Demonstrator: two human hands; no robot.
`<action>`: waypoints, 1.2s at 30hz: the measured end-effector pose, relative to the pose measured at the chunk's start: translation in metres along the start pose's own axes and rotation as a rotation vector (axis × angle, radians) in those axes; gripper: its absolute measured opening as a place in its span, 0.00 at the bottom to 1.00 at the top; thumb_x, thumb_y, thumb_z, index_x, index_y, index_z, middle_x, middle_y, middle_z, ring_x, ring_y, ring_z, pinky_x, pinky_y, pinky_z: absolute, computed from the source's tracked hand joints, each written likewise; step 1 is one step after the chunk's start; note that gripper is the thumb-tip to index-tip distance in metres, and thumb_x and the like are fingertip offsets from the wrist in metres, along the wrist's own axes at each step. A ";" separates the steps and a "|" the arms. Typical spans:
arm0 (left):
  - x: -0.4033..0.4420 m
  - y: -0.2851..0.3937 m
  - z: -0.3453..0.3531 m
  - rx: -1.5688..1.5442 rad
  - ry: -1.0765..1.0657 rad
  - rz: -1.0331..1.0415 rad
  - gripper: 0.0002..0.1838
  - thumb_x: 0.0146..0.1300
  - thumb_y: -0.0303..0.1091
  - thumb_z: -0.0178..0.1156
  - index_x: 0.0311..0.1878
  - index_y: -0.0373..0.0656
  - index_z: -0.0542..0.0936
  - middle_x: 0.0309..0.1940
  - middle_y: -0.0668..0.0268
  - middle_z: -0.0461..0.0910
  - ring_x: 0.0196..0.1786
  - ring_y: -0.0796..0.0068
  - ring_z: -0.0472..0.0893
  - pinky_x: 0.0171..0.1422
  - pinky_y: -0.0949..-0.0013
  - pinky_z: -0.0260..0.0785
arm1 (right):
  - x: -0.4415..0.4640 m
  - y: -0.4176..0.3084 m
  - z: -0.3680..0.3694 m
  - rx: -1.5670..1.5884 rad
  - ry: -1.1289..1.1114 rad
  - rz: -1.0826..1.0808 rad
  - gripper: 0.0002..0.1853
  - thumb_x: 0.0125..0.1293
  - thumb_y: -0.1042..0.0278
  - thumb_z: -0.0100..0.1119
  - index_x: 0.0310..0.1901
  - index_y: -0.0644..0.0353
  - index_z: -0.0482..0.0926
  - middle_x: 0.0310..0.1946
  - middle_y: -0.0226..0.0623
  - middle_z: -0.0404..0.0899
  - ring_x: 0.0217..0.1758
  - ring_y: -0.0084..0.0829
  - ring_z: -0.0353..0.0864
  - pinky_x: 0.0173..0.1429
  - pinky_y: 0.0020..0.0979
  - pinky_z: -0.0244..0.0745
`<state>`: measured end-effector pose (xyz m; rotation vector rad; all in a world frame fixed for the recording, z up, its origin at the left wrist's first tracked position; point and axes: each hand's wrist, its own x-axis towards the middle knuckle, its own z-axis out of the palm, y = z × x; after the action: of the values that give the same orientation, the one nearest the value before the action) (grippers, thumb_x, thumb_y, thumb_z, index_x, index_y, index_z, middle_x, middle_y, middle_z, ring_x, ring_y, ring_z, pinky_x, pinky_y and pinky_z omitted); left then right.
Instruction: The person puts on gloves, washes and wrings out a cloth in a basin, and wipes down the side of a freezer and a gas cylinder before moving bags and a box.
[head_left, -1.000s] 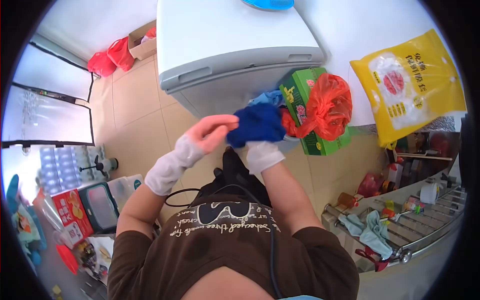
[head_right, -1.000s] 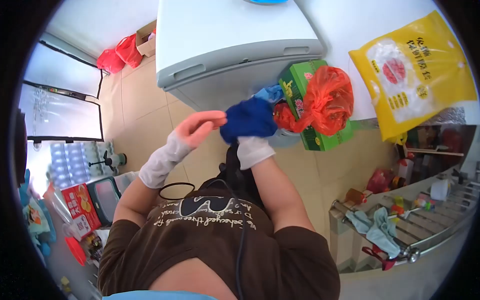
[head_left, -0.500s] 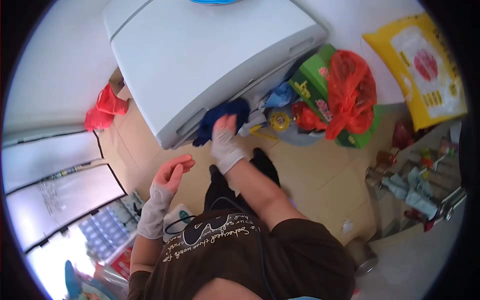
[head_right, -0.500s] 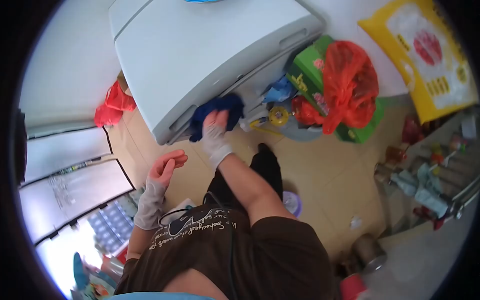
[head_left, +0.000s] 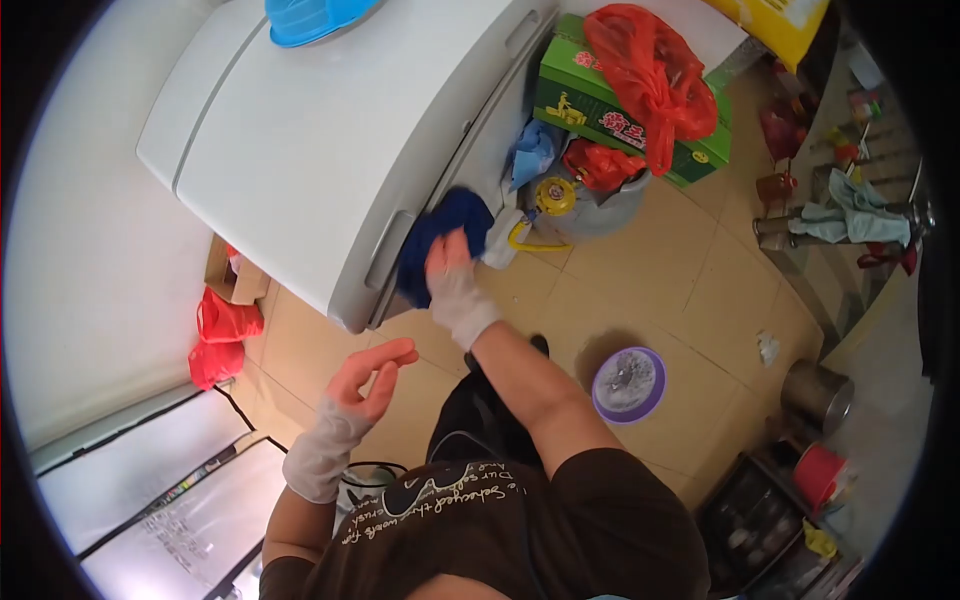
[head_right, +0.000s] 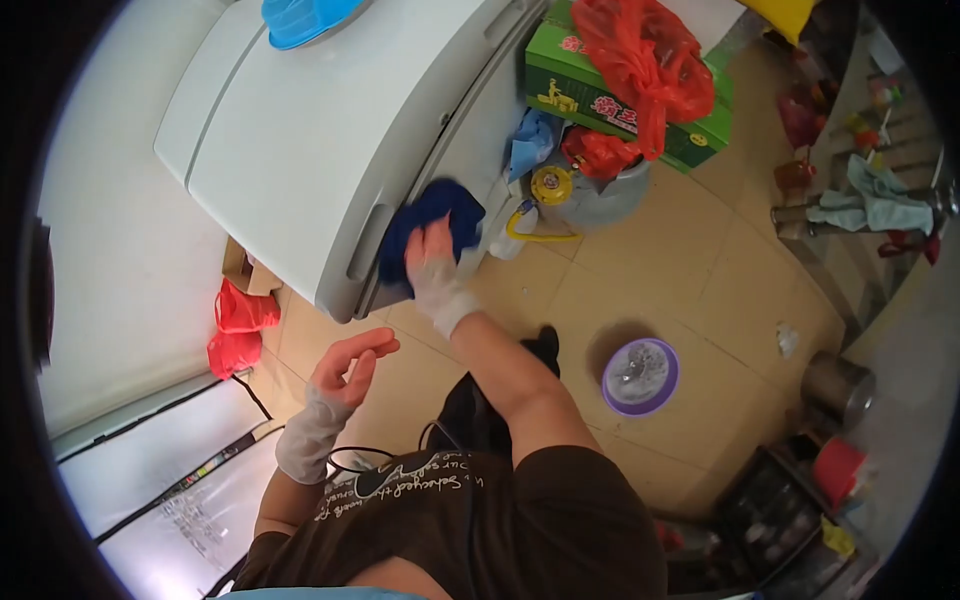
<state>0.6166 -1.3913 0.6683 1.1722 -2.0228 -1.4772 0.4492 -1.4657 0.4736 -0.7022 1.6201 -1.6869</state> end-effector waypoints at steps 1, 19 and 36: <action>0.005 0.005 0.002 0.010 -0.011 0.008 0.14 0.68 0.23 0.54 0.55 0.37 0.78 0.45 0.59 0.84 0.50 0.70 0.83 0.57 0.72 0.72 | 0.022 -0.023 -0.007 -0.112 0.039 -0.069 0.24 0.70 0.70 0.45 0.66 0.71 0.61 0.65 0.61 0.64 0.69 0.58 0.61 0.74 0.42 0.55; 0.093 -0.015 0.031 0.751 -0.177 0.673 0.20 0.41 0.17 0.58 0.44 0.29 0.79 0.32 0.56 0.83 0.35 0.55 0.83 0.40 0.58 0.79 | 0.132 0.037 -0.020 -0.046 0.241 -0.364 0.32 0.66 0.76 0.46 0.69 0.78 0.51 0.72 0.65 0.48 0.77 0.59 0.46 0.81 0.43 0.38; 0.092 -0.077 0.080 1.115 0.166 0.945 0.18 0.46 0.19 0.59 0.45 0.28 0.80 0.36 0.54 0.83 0.38 0.57 0.82 0.42 0.57 0.77 | 0.019 0.243 -0.014 0.324 0.159 -0.383 0.17 0.64 0.68 0.55 0.55 0.50 0.71 0.59 0.22 0.71 0.44 0.17 0.71 0.39 0.29 0.72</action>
<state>0.5372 -1.4244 0.5523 0.3729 -2.6871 0.2460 0.4529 -1.4686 0.2299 -0.7622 1.3216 -2.2686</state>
